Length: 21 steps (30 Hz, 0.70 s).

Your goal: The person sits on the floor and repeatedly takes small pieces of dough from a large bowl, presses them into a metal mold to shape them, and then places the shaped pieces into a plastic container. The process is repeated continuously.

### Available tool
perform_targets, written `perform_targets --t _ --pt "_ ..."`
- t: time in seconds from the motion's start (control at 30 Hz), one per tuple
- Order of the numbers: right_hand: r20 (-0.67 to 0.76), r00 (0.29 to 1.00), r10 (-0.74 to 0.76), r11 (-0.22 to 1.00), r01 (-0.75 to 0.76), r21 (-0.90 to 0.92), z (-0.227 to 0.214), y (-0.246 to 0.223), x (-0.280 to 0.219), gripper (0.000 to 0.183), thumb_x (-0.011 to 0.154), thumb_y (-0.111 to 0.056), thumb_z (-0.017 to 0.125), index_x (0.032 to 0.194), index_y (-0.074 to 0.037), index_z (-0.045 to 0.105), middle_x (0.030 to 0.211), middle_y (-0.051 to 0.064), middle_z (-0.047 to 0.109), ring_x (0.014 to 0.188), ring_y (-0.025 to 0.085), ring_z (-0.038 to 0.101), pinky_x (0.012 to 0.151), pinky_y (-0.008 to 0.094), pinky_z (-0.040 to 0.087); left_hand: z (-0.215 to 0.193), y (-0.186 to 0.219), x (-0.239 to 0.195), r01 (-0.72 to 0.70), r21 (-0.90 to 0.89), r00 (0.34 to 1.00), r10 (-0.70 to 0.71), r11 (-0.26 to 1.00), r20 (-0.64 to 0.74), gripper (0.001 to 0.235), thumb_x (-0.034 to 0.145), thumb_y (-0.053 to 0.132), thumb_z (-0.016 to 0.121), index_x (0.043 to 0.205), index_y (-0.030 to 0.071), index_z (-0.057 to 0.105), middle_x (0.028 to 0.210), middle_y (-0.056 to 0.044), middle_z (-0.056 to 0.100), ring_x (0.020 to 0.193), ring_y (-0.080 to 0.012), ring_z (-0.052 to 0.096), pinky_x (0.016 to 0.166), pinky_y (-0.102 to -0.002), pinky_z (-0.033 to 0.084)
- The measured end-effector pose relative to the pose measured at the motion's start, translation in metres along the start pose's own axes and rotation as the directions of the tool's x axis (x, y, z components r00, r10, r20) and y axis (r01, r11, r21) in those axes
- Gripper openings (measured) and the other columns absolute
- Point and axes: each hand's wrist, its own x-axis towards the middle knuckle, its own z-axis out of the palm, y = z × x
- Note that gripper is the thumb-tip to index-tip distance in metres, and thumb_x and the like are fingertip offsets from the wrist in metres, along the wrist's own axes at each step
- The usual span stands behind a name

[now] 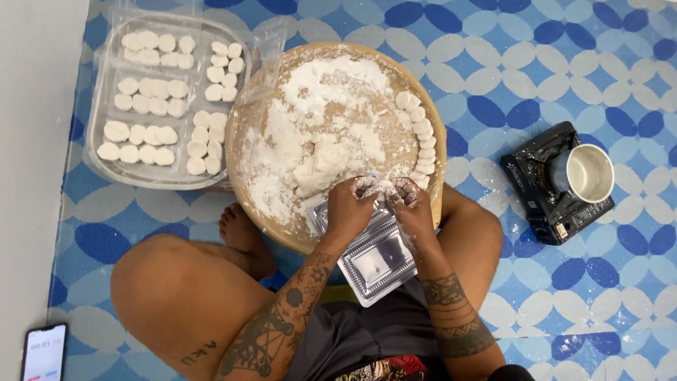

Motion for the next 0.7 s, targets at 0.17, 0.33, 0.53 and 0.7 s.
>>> perform_targets --t 0.17,0.33,0.53,0.7 --pt "-0.010 0.999 0.044 0.994 -0.043 0.099 -0.001 0.015 0.001 0.032 0.095 -0.001 0.068 0.126 0.007 0.062 0.104 0.021 0.071 0.093 0.028 0.070 0.078 0.044 0.062 -0.008 0.001 -0.001 0.053 -0.089 0.999 -0.053 0.995 0.005 0.030 0.079 0.025 0.080 0.102 0.005 0.077 0.093 -0.019 0.077 0.102 -0.0423 0.072 0.084 -0.048 0.057" --pt "0.130 0.986 0.105 0.982 -0.123 0.142 0.004 0.000 -0.001 0.037 0.095 0.007 0.060 0.131 -0.001 0.055 0.105 0.012 0.066 0.090 0.017 0.068 0.075 0.031 0.060 -0.005 -0.018 0.006 0.115 -0.124 0.993 -0.115 0.986 0.003 0.028 0.082 0.024 0.078 0.102 0.004 0.076 0.091 -0.016 0.077 0.099 -0.0352 0.074 0.084 -0.043 0.056" --pt "0.187 0.981 0.049 0.998 -0.057 0.035 0.022 -0.019 -0.001 0.045 0.090 0.009 0.067 0.131 -0.004 0.054 0.111 0.015 0.071 0.100 0.020 0.070 0.079 0.038 0.062 -0.016 -0.006 0.004 0.204 -0.158 0.979 -0.204 0.966 0.017 0.032 0.081 0.023 0.079 0.103 -0.001 0.077 0.094 -0.019 0.076 0.097 -0.0288 0.071 0.086 -0.042 0.053" --pt "0.177 0.983 0.042 0.996 -0.055 0.068 0.012 -0.001 0.000 0.044 0.087 0.013 0.066 0.125 -0.003 0.052 0.106 0.010 0.068 0.095 0.017 0.070 0.080 0.036 0.061 -0.025 -0.021 0.002 0.288 -0.248 0.955 -0.258 0.925 0.146 0.030 0.089 0.023 0.078 0.110 0.001 0.077 0.091 -0.015 0.074 0.083 -0.0215 0.070 0.075 -0.034 0.055"
